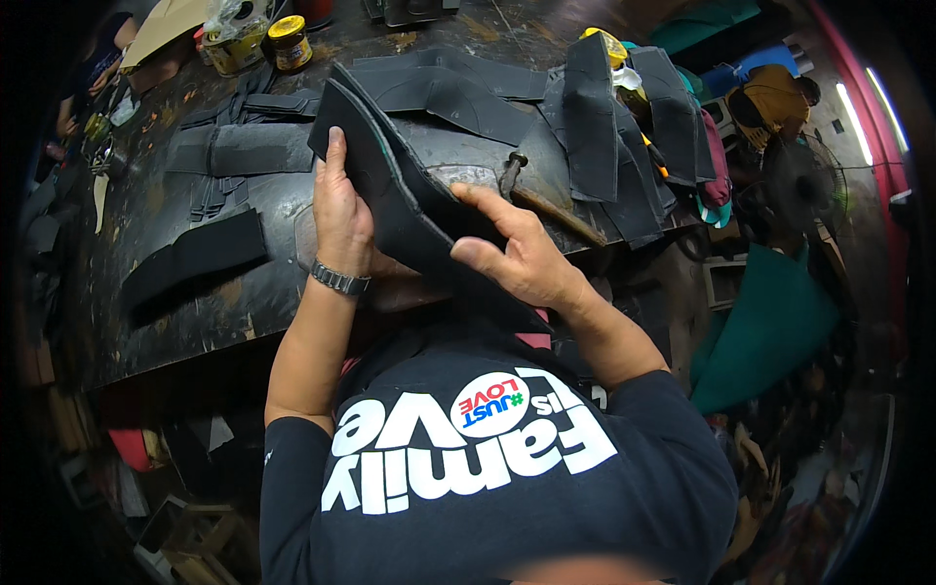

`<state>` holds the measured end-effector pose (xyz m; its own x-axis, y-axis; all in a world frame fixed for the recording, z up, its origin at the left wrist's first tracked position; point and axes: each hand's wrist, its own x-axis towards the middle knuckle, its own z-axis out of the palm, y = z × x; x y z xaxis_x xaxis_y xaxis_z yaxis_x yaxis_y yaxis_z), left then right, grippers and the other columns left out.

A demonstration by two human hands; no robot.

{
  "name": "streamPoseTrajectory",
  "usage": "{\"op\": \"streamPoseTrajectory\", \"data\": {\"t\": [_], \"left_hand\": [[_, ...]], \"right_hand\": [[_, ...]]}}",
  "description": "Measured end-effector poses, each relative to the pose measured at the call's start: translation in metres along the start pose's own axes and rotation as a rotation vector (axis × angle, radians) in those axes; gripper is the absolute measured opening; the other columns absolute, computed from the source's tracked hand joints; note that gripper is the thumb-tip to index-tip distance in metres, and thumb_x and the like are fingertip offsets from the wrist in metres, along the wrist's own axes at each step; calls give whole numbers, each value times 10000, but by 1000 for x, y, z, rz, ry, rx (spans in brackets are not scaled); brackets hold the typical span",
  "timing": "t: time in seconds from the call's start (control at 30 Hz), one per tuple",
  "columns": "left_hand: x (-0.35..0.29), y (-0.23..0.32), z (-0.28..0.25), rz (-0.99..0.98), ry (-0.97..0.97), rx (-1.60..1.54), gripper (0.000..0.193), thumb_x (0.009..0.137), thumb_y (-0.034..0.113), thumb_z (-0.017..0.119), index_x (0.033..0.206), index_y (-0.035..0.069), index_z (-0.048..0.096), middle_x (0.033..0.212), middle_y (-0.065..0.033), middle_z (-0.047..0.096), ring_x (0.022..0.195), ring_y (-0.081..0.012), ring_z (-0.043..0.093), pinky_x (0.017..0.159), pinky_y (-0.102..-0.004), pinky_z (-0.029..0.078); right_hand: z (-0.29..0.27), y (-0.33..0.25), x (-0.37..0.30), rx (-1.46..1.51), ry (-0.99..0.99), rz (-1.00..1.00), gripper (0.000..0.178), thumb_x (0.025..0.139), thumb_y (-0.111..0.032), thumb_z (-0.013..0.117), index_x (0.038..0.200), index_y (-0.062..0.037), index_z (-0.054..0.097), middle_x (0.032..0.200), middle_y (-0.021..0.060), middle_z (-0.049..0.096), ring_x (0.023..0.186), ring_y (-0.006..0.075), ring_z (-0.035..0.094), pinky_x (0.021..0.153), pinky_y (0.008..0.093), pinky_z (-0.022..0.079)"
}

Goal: The person repeatedly picks up black leather pieces, places them on a curved wooden form, and uses a hammer to tap and shape the edges. They inspect each piece, flip it, and continue hammering along the perimeter before stacking the shaped pieces.

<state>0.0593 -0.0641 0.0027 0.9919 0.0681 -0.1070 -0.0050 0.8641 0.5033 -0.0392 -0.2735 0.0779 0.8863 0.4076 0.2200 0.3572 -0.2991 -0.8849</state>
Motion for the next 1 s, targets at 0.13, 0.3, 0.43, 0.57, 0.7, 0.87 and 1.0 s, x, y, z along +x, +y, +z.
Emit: {"op": "streamPoseTrajectory", "data": {"t": [0.13,0.3,0.43,0.57,0.7,0.87,1.0], "left_hand": [[-9,-11,20,112,-1,128,305,1027,247,645,1248,39,615,1171,-69,700,1020,-179,689,898,-329,588],[-14,-14,49,177,-75,63,321,1046,203,605,1338,71,574,1271,-72,656,1131,-183,635,986,-341,527],[-23,-16,48,-7,-153,228,346,1052,196,580,1380,89,550,1317,-77,627,1123,-166,625,989,-317,480],[-37,-19,26,-138,-271,422,248,1036,173,603,1263,84,647,1133,-25,685,1008,-102,620,920,-263,478],[-50,-23,0,-159,-292,493,209,1035,158,609,1212,62,662,1070,-20,693,946,-84,625,851,-215,495],[-57,-21,-21,-176,-278,486,187,1038,127,600,1203,56,654,1058,-18,676,929,-83,616,854,-219,501],[-57,-22,-25,-179,-292,463,182,1035,119,605,1198,55,653,1042,-17,667,911,-81,612,858,-219,504]], "right_hand": [[-8,-1,-1,-94,48,92,510,926,-116,699,1375,53,524,1292,233,650,1196,302,648,1056,359,461],[-27,9,0,-79,140,88,443,899,-56,697,1316,34,577,1217,203,681,1165,257,658,1013,347,486],[-84,38,18,-115,415,-97,399,901,-18,660,1290,40,595,1197,116,687,1131,185,627,1015,325,483],[-149,98,52,-306,667,39,482,875,-112,730,1312,48,603,1197,179,698,1158,265,633,1053,376,453],[-166,149,44,-1061,797,163,472,825,-192,768,1252,-20,662,1239,218,647,1146,370,596,1072,449,420],[-168,171,46,-855,849,154,482,831,-186,756,1285,-57,661,1295,227,635,1208,395,595,1059,459,444],[-177,167,50,-591,746,75,494,824,-147,767,1274,22,654,1232,226,701,1144,346,679,1025,399,489]]}}
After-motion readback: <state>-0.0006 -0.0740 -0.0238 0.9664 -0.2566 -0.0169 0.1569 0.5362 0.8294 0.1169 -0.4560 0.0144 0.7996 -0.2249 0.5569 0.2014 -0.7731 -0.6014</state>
